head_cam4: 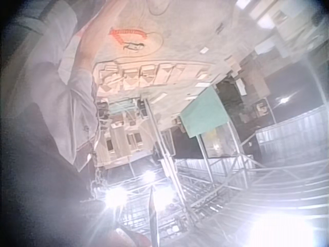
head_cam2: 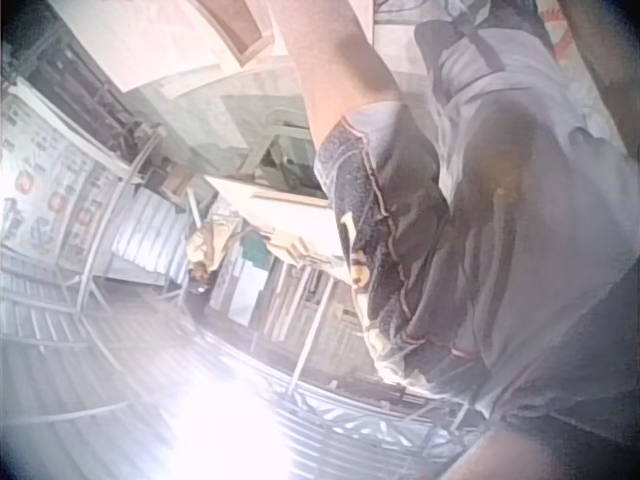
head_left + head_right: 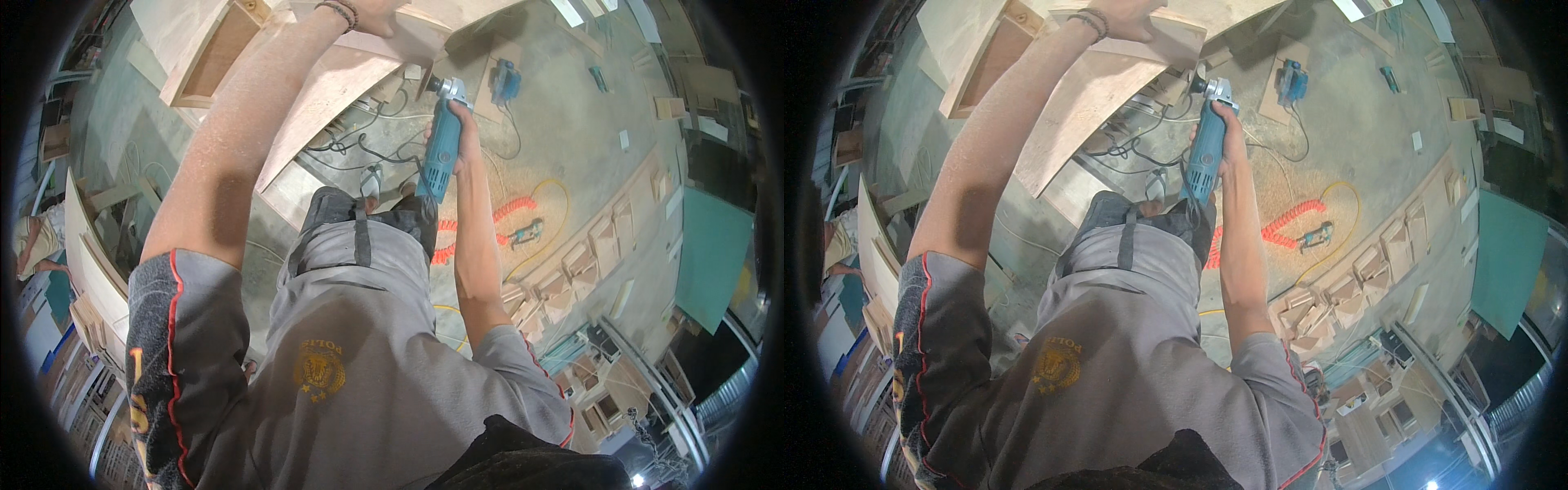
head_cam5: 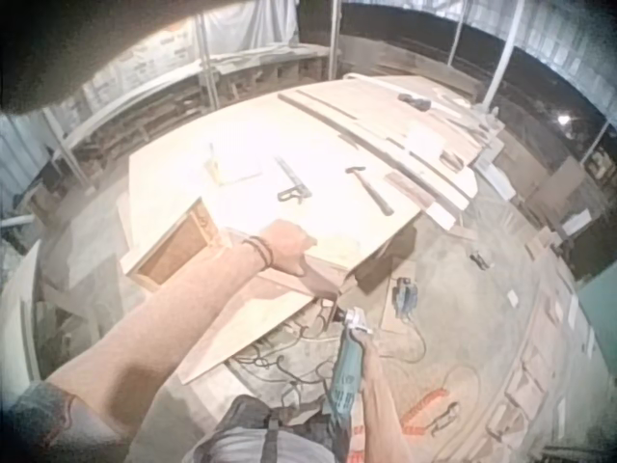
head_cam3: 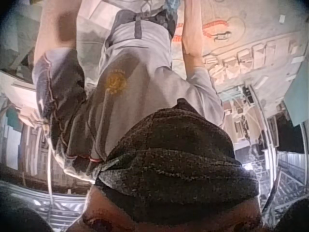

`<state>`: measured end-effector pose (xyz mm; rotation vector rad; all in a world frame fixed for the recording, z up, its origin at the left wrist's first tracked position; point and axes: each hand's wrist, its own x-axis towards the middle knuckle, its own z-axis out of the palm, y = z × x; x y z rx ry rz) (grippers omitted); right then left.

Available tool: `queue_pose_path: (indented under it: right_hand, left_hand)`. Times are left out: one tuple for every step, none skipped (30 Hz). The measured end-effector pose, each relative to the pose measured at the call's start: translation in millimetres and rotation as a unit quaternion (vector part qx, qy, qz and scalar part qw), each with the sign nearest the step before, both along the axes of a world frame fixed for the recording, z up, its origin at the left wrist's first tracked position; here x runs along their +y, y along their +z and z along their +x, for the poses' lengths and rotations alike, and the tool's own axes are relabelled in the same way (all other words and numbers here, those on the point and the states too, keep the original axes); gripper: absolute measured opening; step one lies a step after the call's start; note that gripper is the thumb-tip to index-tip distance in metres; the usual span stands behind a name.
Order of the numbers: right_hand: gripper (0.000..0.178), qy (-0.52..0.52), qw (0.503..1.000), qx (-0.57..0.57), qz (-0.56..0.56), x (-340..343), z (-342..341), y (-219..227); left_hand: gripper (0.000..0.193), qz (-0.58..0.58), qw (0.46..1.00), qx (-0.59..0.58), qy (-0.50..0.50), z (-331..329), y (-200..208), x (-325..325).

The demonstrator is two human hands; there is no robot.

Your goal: The person uses a handheld power sander to smooth the surface of a rectangular piece of wood on a workbench. They move the sander across the wood in various directions, occasionally lifting and repositioning the tool to cover different areas of the wood piece.

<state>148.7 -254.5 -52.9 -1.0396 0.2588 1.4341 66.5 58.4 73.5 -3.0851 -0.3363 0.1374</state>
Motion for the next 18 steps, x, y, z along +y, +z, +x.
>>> queue_pose_path:
  right_hand:
    - [0.056, -0.002, 1.000, 0.005, -0.001, -1.0, 0.4, 0.7]
    - [0.056, 0.000, 1.000, 0.003, 0.000, 1.6, -1.9, 0.9]
    - [0.057, 0.003, 1.000, 0.002, 0.002, 4.1, -4.2, 1.1]
    - [0.057, 0.005, 1.000, 0.001, 0.004, 6.5, -6.8, 1.3]
    - [0.057, 0.003, 1.000, -0.003, -0.002, 4.9, -4.9, 2.4]
    - [0.057, 0.001, 1.000, -0.006, -0.008, 2.8, -3.4, 3.5]
    - [0.057, -0.001, 1.000, -0.010, -0.013, 0.6, -2.0, 4.7]
    - [0.057, 0.003, 1.000, -0.010, -0.009, 0.7, -2.0, 4.9]
    - [0.056, 0.006, 1.000, -0.011, -0.005, 0.4, -2.0, 5.3]
    - [0.056, 0.010, 1.000, -0.013, -0.001, 0.7, -1.8, 5.5]
    - [0.056, 0.011, 1.000, -0.015, -0.001, 0.7, -1.8, 5.4]
    - [0.055, 0.012, 1.000, -0.017, -0.002, 0.6, -1.7, 5.3]
    - [0.055, 0.013, 1.000, -0.020, -0.003, 0.5, -1.5, 5.3]
    - [0.054, 0.011, 1.000, -0.021, 0.001, 0.6, -2.3, 8.6]
    - [0.053, 0.010, 1.000, -0.021, 0.006, -0.4, -3.3, 12.3]
    - [0.051, 0.008, 1.000, -0.022, 0.011, -0.3, -4.2, 15.5]
    - [0.052, 0.007, 1.000, -0.020, 0.009, -1.3, -2.3, 16.4]
    - [0.052, 0.007, 1.000, -0.019, 0.007, -2.3, -0.3, 17.4]
  left_hand:
    - [0.043, -0.002, 1.000, 0.000, -0.001, 1.4, 2.2, -2.0]
    - [0.043, -0.002, 1.000, 0.003, 0.002, -1.9, 3.7, -1.0]
    - [0.043, -0.001, 1.000, 0.006, 0.005, -5.7, 5.1, -0.1]
    - [0.043, 0.000, 1.000, 0.011, 0.009, -10.0, 6.3, 0.6]
    - [0.043, -0.003, 1.000, 0.010, 0.006, -7.0, 6.3, -0.6]
    - [0.043, -0.006, 1.000, 0.009, 0.003, -4.1, 6.3, -1.8]
    - [0.042, -0.006, 1.000, 0.004, 0.000, -1.6, 5.6, -3.8]
    - [0.041, -0.001, 1.000, 0.002, 0.001, -3.2, 5.6, -4.5]
    - [0.041, 0.003, 1.000, 0.000, 0.002, -4.6, 5.8, -4.8]
    - [0.040, 0.003, 1.000, -0.005, 0.001, -5.8, 6.4, -4.3]
    - [0.040, 0.002, 1.000, -0.009, 0.000, -7.0, 6.2, -4.3]
    - [0.039, 0.001, 1.000, -0.014, -0.002, -7.9, 5.8, -4.4]
    - [0.039, 0.001, 1.000, -0.016, -0.001, -8.1, 5.3, -4.9]
    - [0.039, 0.001, 1.000, -0.017, 0.000, -8.0, 3.3, -4.3]
    - [0.038, 0.001, 1.000, -0.019, 0.002, -8.3, 1.6, -3.4]
    - [0.038, -0.001, 1.000, -0.024, 0.001, -10.1, -0.1, -2.1]
    - [0.037, -0.004, 1.000, -0.031, -0.002, -10.9, -0.6, -2.9]
    - [0.036, -0.007, 0.999, -0.037, -0.004, -11.4, -0.9, -3.5]
